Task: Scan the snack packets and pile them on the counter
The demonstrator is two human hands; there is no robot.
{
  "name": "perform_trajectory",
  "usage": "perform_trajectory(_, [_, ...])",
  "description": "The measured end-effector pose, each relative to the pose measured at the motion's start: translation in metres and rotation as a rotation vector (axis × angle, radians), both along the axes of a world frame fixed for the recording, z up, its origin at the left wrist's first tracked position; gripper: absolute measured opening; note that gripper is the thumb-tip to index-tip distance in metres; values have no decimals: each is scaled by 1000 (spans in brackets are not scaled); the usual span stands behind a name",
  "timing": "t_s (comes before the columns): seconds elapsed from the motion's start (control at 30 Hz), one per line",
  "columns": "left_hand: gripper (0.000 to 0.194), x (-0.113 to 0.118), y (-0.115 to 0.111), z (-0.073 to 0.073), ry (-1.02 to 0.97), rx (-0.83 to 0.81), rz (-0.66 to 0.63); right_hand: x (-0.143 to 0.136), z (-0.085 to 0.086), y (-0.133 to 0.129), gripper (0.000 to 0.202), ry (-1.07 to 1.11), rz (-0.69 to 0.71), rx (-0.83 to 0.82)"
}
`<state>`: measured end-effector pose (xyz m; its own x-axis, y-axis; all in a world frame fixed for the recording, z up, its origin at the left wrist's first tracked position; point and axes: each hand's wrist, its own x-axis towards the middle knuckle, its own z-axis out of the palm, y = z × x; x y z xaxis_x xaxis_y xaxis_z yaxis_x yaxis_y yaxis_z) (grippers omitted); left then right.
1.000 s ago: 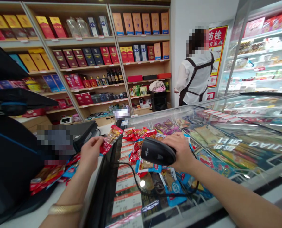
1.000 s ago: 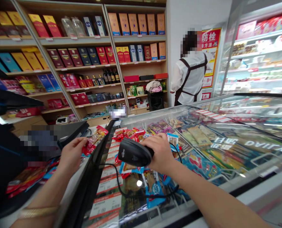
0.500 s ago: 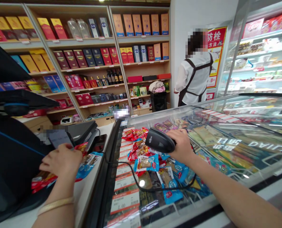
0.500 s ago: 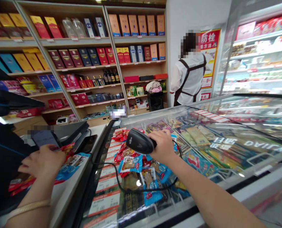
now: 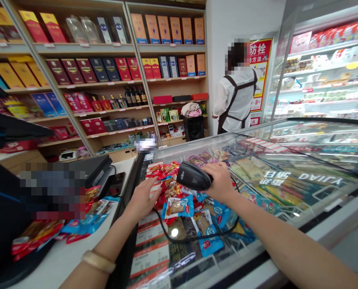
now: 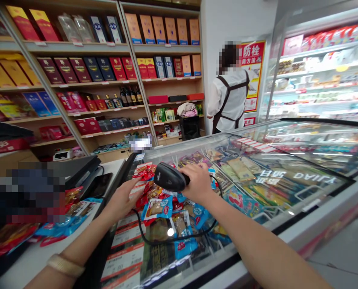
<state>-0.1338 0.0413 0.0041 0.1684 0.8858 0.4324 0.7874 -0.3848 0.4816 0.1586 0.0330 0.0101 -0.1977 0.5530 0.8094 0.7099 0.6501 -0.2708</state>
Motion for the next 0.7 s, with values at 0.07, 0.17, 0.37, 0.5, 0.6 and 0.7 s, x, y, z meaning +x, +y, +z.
perform_trajectory(0.07, [53, 6, 6, -8, 55, -34, -33, 0, -1, 0, 23, -13, -2, -13])
perform_trajectory(0.17, [58, 10, 14, -15, 72, -98, -76, 1, -3, 3, 24, -19, -11, -16])
perform_trajectory(0.37, [50, 10, 10, -14, -58, -120, -74, 8, -6, 13, 21, -37, -87, -68])
perform_trajectory(0.5, [47, 7, 9, -12, 36, -75, -40, 13, -5, 19, 20, -53, -153, -138])
perform_trajectory(0.6, [40, -1, 11, -11, 64, 7, -69, 17, -4, 23, 19, -83, -193, -182])
perform_trajectory(0.7, [33, -11, 11, -6, 46, 116, -127, 26, -2, 29, 19, -113, -218, -231])
